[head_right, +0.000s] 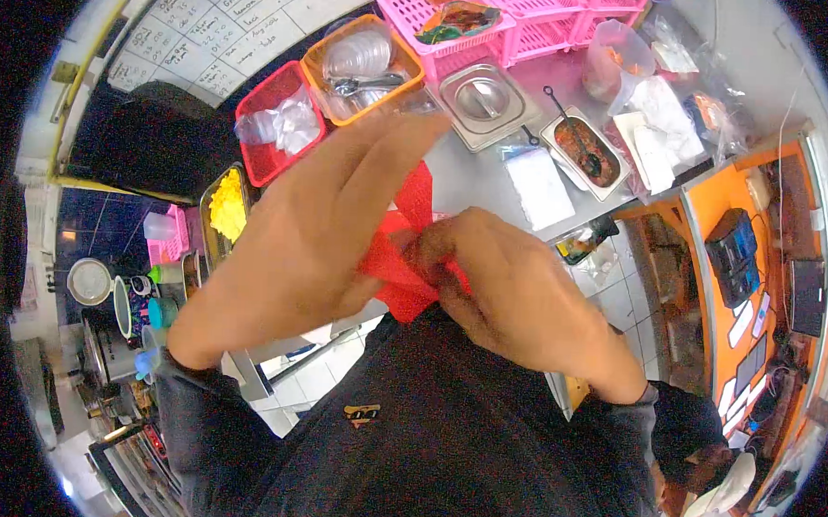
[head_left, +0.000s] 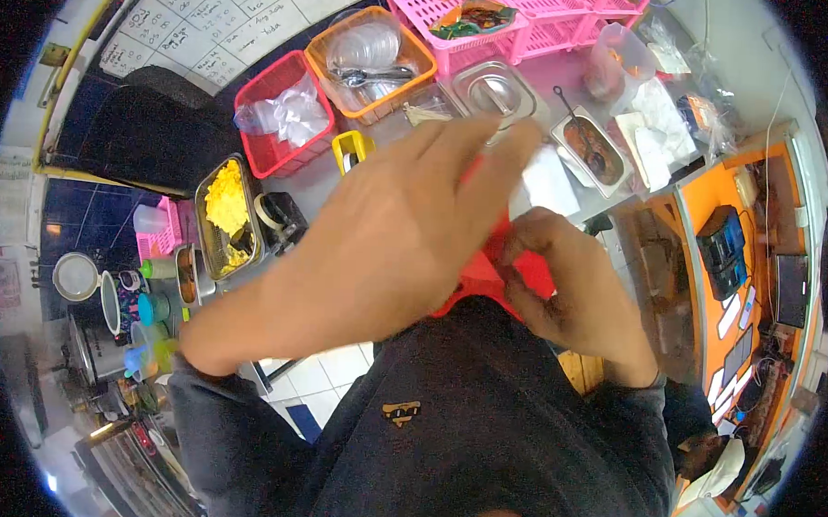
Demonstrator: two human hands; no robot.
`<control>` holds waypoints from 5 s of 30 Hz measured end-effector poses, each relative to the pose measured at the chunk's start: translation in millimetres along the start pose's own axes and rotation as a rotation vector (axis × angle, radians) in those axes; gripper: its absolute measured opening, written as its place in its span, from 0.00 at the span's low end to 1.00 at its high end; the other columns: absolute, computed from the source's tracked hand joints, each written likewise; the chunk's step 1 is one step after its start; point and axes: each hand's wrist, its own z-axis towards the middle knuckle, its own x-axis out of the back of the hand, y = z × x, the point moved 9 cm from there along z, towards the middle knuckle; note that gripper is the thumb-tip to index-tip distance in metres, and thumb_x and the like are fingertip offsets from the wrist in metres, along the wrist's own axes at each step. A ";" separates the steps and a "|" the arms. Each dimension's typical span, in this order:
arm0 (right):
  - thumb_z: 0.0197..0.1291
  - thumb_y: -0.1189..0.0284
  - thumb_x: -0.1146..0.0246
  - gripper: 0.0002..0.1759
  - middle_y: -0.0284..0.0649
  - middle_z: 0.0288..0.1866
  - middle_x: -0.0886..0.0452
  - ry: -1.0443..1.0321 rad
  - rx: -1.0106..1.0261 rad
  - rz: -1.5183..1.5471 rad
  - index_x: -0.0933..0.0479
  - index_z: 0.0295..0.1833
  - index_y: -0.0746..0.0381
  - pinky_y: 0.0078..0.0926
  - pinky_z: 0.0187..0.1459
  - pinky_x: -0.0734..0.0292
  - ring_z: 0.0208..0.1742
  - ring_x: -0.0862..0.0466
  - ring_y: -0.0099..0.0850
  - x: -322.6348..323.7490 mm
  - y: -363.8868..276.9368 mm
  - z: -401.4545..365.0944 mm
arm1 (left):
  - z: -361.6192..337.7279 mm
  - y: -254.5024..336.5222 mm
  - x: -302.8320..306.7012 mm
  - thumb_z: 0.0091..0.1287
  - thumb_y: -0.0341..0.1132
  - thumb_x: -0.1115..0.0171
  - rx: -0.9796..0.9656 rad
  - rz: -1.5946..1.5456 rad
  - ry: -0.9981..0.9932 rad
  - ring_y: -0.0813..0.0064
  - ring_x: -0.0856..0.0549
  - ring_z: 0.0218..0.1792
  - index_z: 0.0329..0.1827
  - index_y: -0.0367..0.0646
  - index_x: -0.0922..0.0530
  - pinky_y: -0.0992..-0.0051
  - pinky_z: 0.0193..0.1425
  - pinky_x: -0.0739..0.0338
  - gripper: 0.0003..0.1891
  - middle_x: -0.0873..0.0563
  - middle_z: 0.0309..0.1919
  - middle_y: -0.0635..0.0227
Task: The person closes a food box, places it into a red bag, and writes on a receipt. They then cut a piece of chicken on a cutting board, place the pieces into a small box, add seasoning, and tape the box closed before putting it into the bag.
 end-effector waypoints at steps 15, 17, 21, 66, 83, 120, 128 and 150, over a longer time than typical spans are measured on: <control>0.47 0.66 0.25 0.26 0.48 0.54 0.16 0.251 -0.094 0.027 0.18 0.55 0.59 0.42 0.59 0.23 0.56 0.16 0.48 -95.9 139.5 -34.7 | -0.3 -16.5 -21.6 0.43 0.35 0.23 -0.024 -0.344 -0.444 0.46 0.26 0.65 0.67 0.37 0.32 0.58 0.66 0.30 0.43 0.26 0.62 0.49; 0.54 0.72 0.29 0.15 0.49 0.47 0.13 0.288 0.036 -0.071 0.15 0.49 0.60 0.40 0.55 0.20 0.51 0.14 0.46 -88.2 123.5 -35.1 | -30.5 -61.2 -10.8 0.37 0.41 0.17 0.097 -0.278 -0.484 0.46 0.37 0.75 0.77 0.37 0.44 0.58 0.77 0.40 0.61 0.36 0.73 0.46; 0.61 0.74 0.31 0.11 0.49 0.43 0.13 0.501 -0.167 0.076 0.17 0.49 0.63 0.38 0.49 0.20 0.47 0.13 0.45 -73.7 119.7 -30.8 | -137.8 -127.4 -129.2 0.33 0.50 0.14 0.217 -0.374 -0.513 0.43 0.43 0.77 0.80 0.38 0.50 0.57 0.81 0.47 0.70 0.42 0.76 0.44; 0.56 0.68 0.36 0.23 0.54 0.52 0.18 0.622 -0.285 -0.476 0.21 0.56 0.68 0.57 0.76 0.46 0.60 0.21 0.52 -122.0 114.9 -23.9 | -170.3 -43.7 -201.5 0.65 0.29 0.42 0.087 -0.705 0.172 0.43 0.28 0.63 0.63 0.31 0.30 0.48 0.71 0.38 0.23 0.26 0.61 0.42; 0.55 0.82 0.46 0.21 0.59 0.52 0.21 0.802 -0.273 -0.118 0.27 0.57 0.70 0.48 0.57 0.26 0.55 0.21 0.58 -148.9 144.0 -37.2 | -208.1 -61.6 -247.3 0.78 0.35 0.58 0.276 -0.670 0.223 0.43 0.42 0.77 0.76 0.22 0.48 0.56 0.80 0.49 0.30 0.43 0.76 0.36; 0.76 0.47 0.50 0.29 0.26 0.18 0.51 1.516 -0.502 0.453 0.46 0.24 0.51 0.22 0.30 0.39 0.19 0.47 0.20 75.7 6.8 -39.3 | -138.3 -25.4 -171.2 0.49 0.42 0.18 0.101 -0.957 0.325 0.58 0.21 0.63 0.71 0.39 0.36 0.59 0.69 0.27 0.48 0.24 0.63 0.59; 0.76 0.50 0.48 0.28 0.20 0.13 0.52 0.884 -0.223 1.031 0.44 0.21 0.45 0.23 0.27 0.40 0.12 0.51 0.17 72.3 -6.4 5.4 | -161.7 -8.8 -184.7 0.48 0.62 0.26 -0.229 -0.879 0.144 0.58 0.35 0.74 0.77 0.47 0.40 0.52 0.73 0.32 0.55 0.37 0.76 0.63; 0.79 0.56 0.56 0.25 0.26 0.20 0.44 0.749 -0.505 0.446 0.42 0.25 0.54 0.24 0.31 0.36 0.21 0.45 0.20 46.5 90.8 -3.0 | -144.8 -70.3 -216.4 0.50 0.30 0.22 0.259 -1.640 0.176 0.60 0.44 0.79 0.80 0.37 0.70 0.59 0.80 0.48 0.67 0.49 0.78 0.50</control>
